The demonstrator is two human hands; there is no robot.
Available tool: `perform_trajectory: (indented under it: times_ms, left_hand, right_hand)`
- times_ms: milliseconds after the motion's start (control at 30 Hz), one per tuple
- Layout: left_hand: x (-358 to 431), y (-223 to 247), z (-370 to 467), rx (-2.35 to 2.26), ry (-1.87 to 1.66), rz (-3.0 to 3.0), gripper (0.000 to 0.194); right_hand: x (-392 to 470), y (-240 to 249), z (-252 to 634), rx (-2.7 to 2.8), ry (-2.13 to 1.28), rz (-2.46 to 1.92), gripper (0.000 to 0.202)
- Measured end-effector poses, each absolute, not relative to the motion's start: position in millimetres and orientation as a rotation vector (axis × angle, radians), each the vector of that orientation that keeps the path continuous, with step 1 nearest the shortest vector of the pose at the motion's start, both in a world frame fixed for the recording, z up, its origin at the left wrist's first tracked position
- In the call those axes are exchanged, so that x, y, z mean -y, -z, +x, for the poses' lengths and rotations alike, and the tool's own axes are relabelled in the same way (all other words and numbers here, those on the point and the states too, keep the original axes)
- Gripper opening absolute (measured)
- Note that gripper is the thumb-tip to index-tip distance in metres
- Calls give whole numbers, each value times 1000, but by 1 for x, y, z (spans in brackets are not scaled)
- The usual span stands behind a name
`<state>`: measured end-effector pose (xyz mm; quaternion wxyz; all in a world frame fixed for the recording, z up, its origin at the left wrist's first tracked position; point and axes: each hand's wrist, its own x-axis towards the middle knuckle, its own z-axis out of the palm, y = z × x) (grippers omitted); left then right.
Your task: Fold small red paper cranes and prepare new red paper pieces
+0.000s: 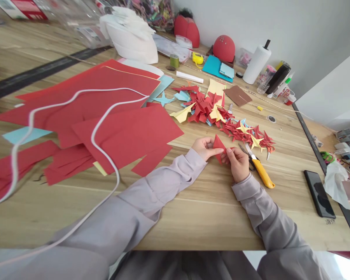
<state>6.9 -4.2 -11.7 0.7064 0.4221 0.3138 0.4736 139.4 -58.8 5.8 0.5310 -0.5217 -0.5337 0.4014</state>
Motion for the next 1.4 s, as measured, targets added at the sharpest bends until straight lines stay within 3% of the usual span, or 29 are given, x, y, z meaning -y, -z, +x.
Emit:
perform_trajectory:
  times_ms: [533, 967, 1400]
  left_hand:
    - [3, 17, 9, -708, -1087, 925, 41]
    - [9, -1, 1, -572, -902, 842, 38]
    - [8, 0, 7, -673, -1051, 686, 44]
  right_hand:
    - [58, -6, 139, 1303, -1052, -1198, 28]
    - [58, -6, 143, 1275, -1189, -1088, 27]
    - [57, -7, 141, 1209, -1040, -1181, 22]
